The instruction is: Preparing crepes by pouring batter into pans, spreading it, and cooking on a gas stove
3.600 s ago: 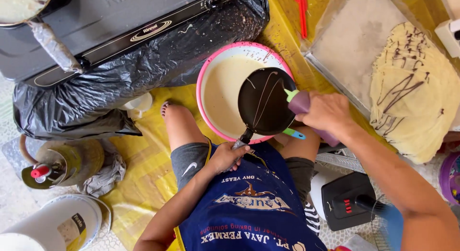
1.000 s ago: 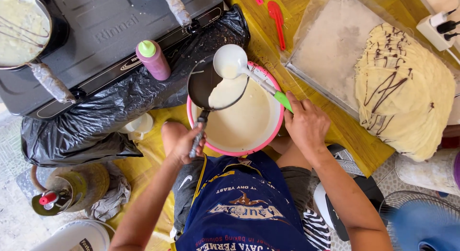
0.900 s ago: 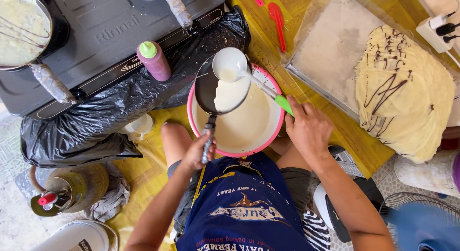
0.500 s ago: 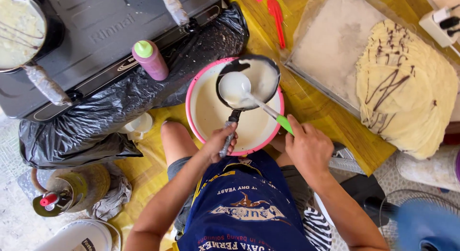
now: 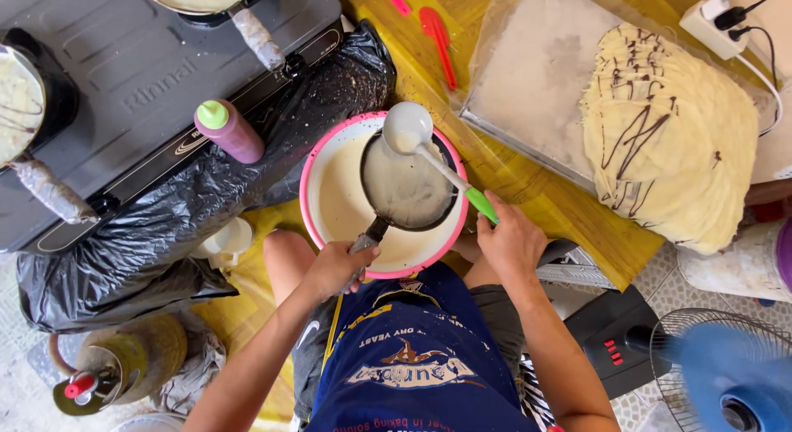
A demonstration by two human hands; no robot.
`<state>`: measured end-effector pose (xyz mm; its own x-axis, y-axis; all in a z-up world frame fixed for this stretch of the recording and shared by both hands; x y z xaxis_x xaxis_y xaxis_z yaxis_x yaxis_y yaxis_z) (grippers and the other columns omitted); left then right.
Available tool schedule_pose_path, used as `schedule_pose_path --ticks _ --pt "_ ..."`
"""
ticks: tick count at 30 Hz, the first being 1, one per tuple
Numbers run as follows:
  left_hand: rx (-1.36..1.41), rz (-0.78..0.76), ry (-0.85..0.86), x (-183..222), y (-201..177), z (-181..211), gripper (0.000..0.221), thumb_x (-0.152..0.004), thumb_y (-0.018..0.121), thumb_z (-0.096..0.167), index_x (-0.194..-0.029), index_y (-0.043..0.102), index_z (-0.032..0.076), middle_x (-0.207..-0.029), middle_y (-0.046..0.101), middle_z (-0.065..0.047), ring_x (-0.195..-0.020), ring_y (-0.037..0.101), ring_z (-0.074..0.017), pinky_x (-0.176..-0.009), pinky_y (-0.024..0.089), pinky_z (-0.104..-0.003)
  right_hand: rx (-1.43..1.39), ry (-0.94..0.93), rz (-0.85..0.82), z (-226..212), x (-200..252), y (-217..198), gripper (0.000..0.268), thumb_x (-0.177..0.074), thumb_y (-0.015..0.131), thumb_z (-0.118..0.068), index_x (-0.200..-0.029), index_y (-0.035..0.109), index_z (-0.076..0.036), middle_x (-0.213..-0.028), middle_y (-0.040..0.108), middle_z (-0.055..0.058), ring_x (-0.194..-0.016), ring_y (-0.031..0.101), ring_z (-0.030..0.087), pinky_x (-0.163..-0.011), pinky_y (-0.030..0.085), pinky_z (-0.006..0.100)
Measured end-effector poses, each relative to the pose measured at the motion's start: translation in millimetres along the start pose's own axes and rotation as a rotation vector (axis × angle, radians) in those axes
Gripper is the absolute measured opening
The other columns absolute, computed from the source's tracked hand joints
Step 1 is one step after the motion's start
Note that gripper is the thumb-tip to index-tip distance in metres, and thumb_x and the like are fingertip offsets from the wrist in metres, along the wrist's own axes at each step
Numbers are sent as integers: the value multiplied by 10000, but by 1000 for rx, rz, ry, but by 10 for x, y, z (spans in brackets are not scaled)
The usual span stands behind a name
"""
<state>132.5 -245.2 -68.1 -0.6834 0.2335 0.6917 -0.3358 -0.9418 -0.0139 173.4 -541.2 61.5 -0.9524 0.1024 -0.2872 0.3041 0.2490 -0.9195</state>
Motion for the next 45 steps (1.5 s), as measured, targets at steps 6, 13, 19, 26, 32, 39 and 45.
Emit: schedule_pose_path --ticks 6,13,19,26,32,39,45 --pt "208 -81 86 -77 88 -365 390 -919 722 390 -841 633 18 -598 605 -46 -423 572 -129 -389 465 -269 168 -54 103 55 56 -399 379 -851 784 -272 -1228 778 -234 -884 723 53 -738 698 294 -621 534 418" --pt "379 -186 109 -96 305 -420 403 -941 707 393 -870 621 6 -590 580 -44 -399 542 -120 -356 423 -258 121 -48 -10 -100 187 -480 363 -835 798 -300 -1192 783 -242 -838 722 23 -652 687 278 -563 518 414" --pt "374 -212 44 31 223 -477 426 -925 716 418 -888 635 1 -591 591 -49 -408 550 -121 -360 427 -258 15 4 22 -18 25 -290 373 -864 791 -318 -1225 774 -222 -909 750 58 -728 706 304 -641 539 422" --pt "-280 164 -42 275 -510 -456 462 -885 763 442 -860 740 -19 -600 638 -82 -453 594 -168 -464 473 -342 -22 207 -233 519 57 166 409 -841 762 -403 -1232 765 -282 -950 763 137 -855 719 357 -755 555 455" --pt "-1099 752 530 945 -620 343 365 -839 777 406 -761 640 77 -630 640 -114 -520 649 -304 -462 505 -409 220 85 -423 599 321 888 385 -829 688 -324 -1206 765 -299 -926 759 125 -810 719 357 -692 556 480" --pt "-1180 965 702 1014 -416 324 295 -860 767 322 -788 590 97 -632 586 -66 -504 620 -242 -460 494 -372 238 -110 -652 494 568 1390 237 -946 605 -348 -1051 771 -216 -846 739 125 -792 705 337 -686 531 494" --pt "-1148 951 563 566 -445 -82 333 -854 767 335 -722 562 108 -518 563 -72 -464 615 -245 -424 498 -376 270 -76 -740 675 682 1735 239 -930 570 -282 -1057 770 -253 -917 746 110 -850 714 337 -722 541 487"
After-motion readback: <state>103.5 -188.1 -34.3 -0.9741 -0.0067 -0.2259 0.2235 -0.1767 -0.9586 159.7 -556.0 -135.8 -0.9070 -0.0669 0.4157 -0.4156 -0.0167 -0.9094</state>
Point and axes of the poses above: each hand's wrist, its own x-axis away from the middle knuckle, its own y-axis out of the palm, z = x × y, the point moved 8 cm from there along -x, towards the middle knuckle
